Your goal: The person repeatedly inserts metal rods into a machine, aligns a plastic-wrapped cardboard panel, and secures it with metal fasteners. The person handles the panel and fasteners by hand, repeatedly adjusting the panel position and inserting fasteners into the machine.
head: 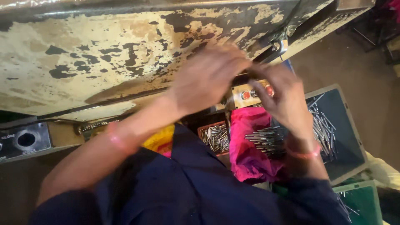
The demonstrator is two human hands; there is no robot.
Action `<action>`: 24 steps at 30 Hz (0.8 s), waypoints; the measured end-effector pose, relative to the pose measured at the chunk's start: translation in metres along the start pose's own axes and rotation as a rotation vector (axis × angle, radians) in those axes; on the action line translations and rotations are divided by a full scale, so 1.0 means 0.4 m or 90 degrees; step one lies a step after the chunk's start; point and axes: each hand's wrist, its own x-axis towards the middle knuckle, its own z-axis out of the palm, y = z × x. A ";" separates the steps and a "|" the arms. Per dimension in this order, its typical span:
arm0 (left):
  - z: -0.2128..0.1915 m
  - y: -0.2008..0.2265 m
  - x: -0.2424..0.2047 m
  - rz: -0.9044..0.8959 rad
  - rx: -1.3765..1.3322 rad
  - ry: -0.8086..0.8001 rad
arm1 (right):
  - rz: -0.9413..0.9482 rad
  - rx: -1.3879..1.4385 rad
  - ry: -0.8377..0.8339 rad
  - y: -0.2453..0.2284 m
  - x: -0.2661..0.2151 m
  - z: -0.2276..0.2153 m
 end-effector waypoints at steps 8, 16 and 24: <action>-0.414 -0.187 -0.259 -0.118 0.553 0.114 | -0.054 -0.195 0.408 0.017 0.215 0.142; -0.546 -0.436 -0.532 -0.263 0.469 -0.008 | 0.016 -0.236 0.529 0.060 0.351 0.213; -0.538 -0.495 -0.714 -0.350 0.555 -0.243 | 0.029 -0.228 0.595 0.070 0.393 0.228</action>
